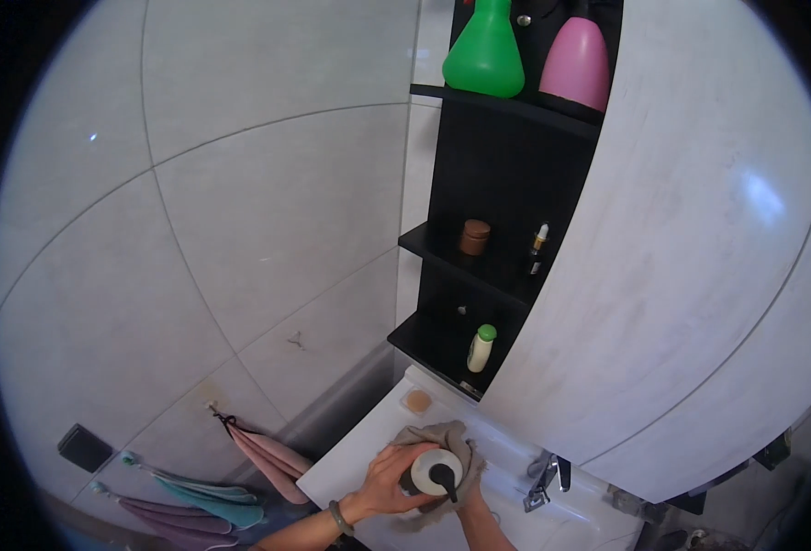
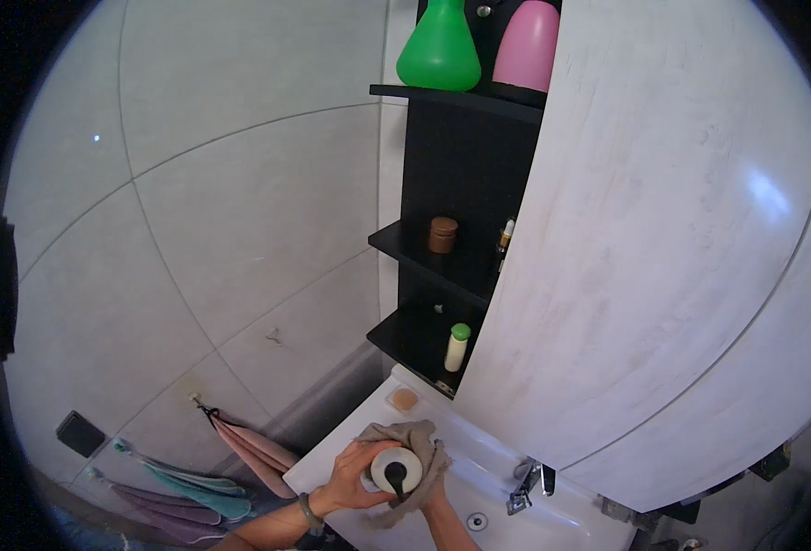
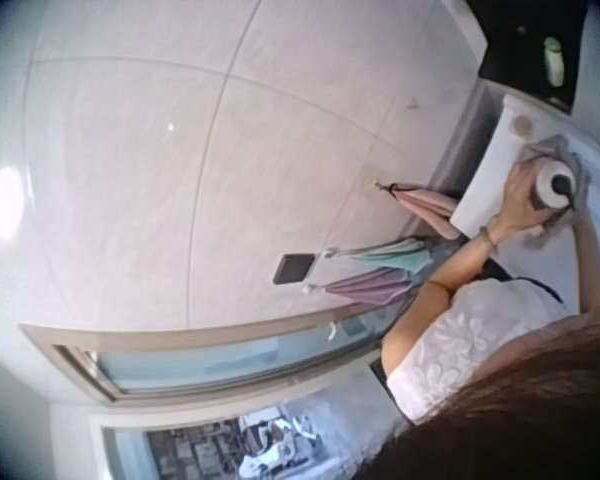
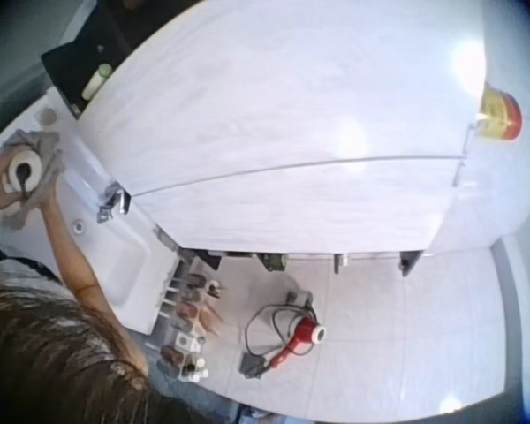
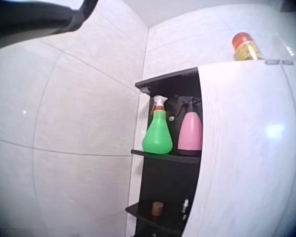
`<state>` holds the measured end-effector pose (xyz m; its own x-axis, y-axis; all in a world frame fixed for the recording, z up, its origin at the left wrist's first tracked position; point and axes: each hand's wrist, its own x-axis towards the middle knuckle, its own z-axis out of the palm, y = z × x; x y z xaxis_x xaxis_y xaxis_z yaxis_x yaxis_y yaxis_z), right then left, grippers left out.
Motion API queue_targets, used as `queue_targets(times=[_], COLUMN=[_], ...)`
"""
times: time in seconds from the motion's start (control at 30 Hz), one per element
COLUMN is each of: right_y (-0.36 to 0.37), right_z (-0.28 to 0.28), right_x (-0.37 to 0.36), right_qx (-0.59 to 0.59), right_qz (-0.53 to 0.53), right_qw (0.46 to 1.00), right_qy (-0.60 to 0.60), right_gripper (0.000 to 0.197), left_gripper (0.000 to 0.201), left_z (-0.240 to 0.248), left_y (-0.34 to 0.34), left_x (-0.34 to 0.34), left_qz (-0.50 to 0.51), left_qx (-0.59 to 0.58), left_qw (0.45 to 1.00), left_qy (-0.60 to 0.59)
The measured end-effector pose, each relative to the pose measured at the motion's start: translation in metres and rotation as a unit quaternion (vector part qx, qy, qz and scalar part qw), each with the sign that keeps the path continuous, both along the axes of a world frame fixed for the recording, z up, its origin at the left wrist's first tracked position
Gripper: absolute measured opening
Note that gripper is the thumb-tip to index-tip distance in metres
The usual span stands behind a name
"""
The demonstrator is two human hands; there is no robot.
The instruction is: The person wipes down the bathroom tile wall with a cloth, washes a plastic basin under the sink faucet, and wipes the sink and soap dish with the cloth.
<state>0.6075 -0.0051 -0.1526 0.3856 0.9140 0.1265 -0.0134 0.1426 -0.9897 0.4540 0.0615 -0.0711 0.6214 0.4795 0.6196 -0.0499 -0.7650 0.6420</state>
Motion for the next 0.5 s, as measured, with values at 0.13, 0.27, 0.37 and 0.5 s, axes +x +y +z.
queue_targets(times=[0.13,0.27,0.37,0.5], right_y=[0.006,0.01,0.011,0.013], right_z=[0.06,0.013,-0.014,0.001], right_x=[-0.017,-0.024,-0.027,-0.03], right_qx=[0.074,-0.086,-0.142,-0.238], right_qz=[0.152,0.058,-0.05,-0.108], right_qw=[0.959,0.908,0.861,0.855], right_qy=[0.227,0.406,0.486,0.448], right_gripper=[0.052,0.053,0.055,0.05], left_gripper=[0.065,0.068,0.068,0.074], left_z=[-0.001,-0.017,-0.015,-0.022], left_y=[0.011,0.019,0.026,0.072], left_x=[-0.001,0.008,0.02,0.051], left_qz=[-0.001,-0.007,-0.015,0.066], left_qx=[0.046,0.046,0.038,-0.004], left_qw=[0.999,0.999,0.999,0.997], left_qy=[0.006,0.019,0.002,-0.032])
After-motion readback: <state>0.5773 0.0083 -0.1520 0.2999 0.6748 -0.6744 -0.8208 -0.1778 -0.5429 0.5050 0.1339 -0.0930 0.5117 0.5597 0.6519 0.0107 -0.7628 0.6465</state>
